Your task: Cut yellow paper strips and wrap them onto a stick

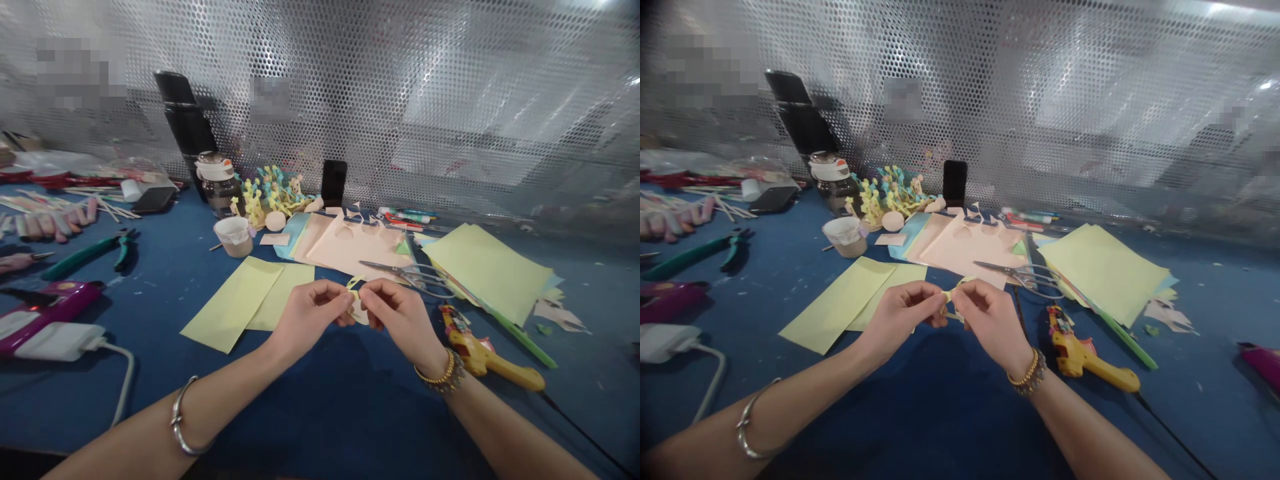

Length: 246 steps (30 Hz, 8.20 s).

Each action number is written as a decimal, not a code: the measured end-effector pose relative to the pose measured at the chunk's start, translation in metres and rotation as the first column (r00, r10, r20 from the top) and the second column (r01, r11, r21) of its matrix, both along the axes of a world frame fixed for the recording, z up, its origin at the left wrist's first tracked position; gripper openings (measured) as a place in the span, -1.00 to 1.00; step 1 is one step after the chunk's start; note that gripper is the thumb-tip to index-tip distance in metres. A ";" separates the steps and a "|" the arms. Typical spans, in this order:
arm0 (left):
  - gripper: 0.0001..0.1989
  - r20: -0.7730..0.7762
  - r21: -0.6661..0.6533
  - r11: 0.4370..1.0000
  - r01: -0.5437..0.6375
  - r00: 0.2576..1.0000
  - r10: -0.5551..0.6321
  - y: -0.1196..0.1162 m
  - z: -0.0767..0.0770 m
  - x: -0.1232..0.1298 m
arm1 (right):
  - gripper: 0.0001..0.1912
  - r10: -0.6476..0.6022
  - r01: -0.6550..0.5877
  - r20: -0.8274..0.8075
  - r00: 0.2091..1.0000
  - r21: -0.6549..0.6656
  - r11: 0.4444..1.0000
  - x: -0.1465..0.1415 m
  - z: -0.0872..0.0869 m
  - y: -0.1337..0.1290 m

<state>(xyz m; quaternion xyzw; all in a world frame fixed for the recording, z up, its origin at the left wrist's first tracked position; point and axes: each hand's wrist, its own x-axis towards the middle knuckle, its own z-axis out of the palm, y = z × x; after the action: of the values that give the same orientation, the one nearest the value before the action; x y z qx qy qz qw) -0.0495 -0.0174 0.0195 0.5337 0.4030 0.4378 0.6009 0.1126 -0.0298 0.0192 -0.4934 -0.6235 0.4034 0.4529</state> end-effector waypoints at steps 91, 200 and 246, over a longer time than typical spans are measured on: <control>-0.74 0.026 0.031 1.000 0.002 1.000 -0.003 0.004 -0.003 -0.005 | -0.72 0.172 -0.165 -0.037 0.984 0.158 0.974 0.009 -0.014 0.016; -0.78 -0.043 0.154 0.987 -0.042 0.998 0.049 0.006 -0.006 -0.004 | -0.75 0.032 -0.033 0.013 0.999 0.162 0.986 0.006 -0.014 0.017; -0.78 -0.078 0.086 0.990 -0.115 0.989 0.122 0.006 -0.004 -0.004 | -0.70 0.118 -0.149 -0.268 0.956 -0.099 0.984 0.009 -0.012 0.017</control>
<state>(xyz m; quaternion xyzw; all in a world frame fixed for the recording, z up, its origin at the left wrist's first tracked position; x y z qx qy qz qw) -0.0536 -0.0116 0.0160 0.5505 0.4406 0.4662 0.5342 0.1220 -0.0124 0.0075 -0.4186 -0.5652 0.5309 0.4727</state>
